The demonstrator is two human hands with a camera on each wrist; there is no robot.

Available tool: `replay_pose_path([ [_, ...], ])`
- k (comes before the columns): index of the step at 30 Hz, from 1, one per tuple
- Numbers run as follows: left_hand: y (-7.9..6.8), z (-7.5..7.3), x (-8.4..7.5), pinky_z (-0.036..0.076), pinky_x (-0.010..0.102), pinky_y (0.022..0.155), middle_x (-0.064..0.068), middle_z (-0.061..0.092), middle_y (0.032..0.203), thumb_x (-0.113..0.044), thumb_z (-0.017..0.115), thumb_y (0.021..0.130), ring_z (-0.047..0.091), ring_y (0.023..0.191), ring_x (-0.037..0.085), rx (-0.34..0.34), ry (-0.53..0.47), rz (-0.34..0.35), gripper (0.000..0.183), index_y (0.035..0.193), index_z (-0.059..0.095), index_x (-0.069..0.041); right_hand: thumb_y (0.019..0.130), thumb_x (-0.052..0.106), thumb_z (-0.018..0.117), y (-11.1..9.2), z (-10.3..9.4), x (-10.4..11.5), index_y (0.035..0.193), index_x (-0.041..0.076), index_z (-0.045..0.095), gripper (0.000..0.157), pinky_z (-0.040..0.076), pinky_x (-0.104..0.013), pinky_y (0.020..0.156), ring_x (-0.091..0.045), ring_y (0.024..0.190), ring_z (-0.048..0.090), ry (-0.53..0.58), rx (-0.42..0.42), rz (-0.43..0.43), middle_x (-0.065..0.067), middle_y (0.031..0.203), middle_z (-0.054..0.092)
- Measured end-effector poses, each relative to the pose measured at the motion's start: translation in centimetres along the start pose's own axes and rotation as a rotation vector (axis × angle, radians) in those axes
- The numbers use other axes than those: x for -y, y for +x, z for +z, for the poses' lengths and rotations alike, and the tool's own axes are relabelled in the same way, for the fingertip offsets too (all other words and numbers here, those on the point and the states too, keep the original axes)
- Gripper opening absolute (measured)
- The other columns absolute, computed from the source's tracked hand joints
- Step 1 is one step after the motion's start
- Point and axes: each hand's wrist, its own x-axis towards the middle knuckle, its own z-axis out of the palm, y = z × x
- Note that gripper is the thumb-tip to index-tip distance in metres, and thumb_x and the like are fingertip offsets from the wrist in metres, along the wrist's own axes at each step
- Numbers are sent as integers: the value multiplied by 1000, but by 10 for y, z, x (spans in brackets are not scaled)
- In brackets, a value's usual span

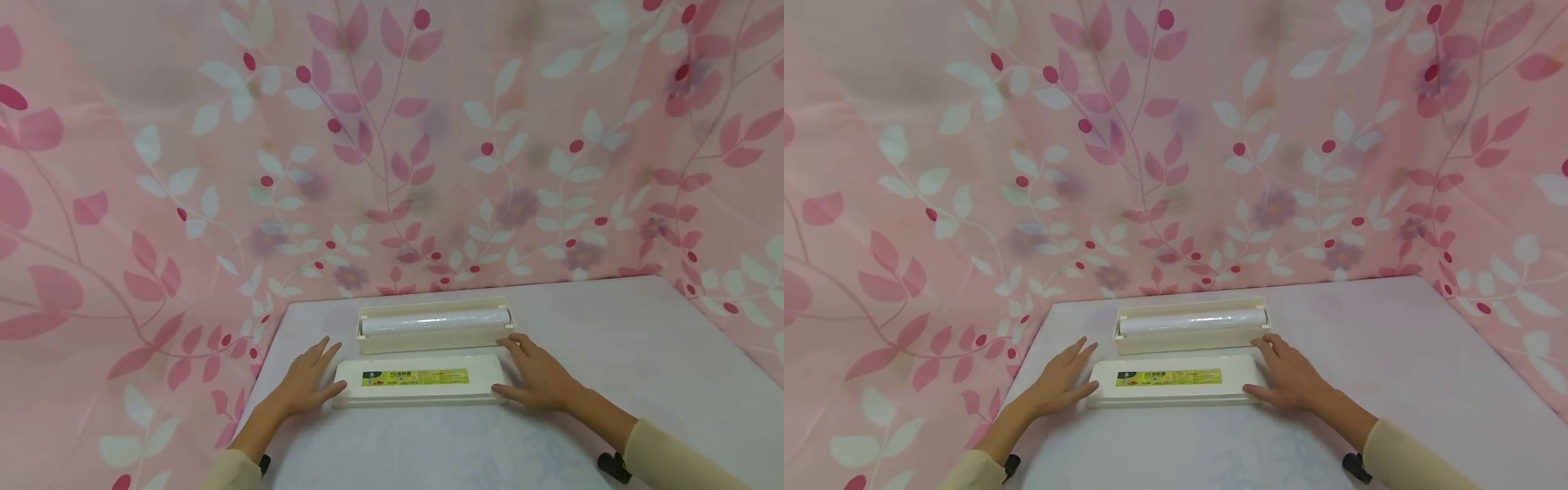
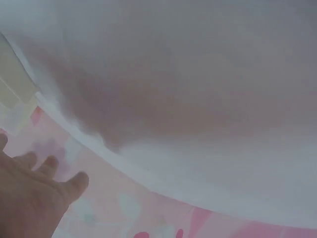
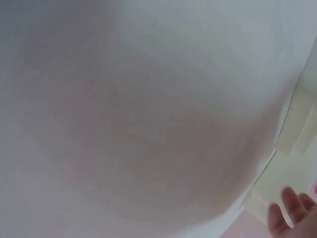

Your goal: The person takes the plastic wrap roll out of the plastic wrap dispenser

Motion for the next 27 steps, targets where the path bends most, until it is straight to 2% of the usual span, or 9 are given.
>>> replay_pose_path([
  [3, -1, 1, 3, 21, 70, 111, 17, 22, 163, -60, 50, 95, 29, 145, 42, -26, 54, -25, 75, 157, 28, -24, 81, 58, 73, 0, -4, -3, 143, 7, 43, 86, 50, -52, 90, -31, 116, 56, -3, -72, -8, -16, 136, 48],
  [6, -2, 2, 4, 18, 72, 111, 18, 19, 164, -58, 48, 97, 26, 146, 43, -33, 72, -41, 71, 157, 27, -27, 83, 53, 73, 0, -6, -6, 143, 8, 44, 80, 48, -53, 89, -30, 112, 54, 2, -99, -7, -17, 136, 47],
  [10, -3, 2, 4, 13, 72, 111, 17, 14, 165, -58, 48, 97, 23, 147, 43, -52, 77, -64, 70, 157, 27, -29, 84, 51, 71, -2, -4, -11, 145, 9, 42, 79, 44, -57, 90, -31, 113, 53, -35, -112, 8, -21, 144, 40],
  [15, -1, 1, 4, 9, 72, 111, 17, 11, 165, -58, 49, 96, 19, 148, 43, -84, 103, -86, 72, 158, 26, -29, 83, 54, 70, -4, -1, -21, 150, 11, 37, 86, 37, -64, 98, -41, 127, 45, -98, -118, 34, -25, 156, 25],
  [20, 2, 0, 5, 9, 73, 111, 18, 11, 165, -59, 47, 96, 18, 148, 43, -112, 132, -123, 72, 158, 25, -29, 82, 59, 68, -3, -1, -28, 152, 13, 37, 89, 33, -63, 100, -43, 126, 43, -145, -121, 43, -23, 159, 21],
  [27, 11, -4, 7, 6, 73, 112, 18, 10, 165, -58, 46, 97, 15, 149, 43, -127, 124, -167, 71, 158, 25, -28, 82, 57, 69, 4, -7, -34, 154, 16, 35, 89, 25, -67, 105, -46, 133, 38, -146, -127, 61, -22, 162, 17],
])
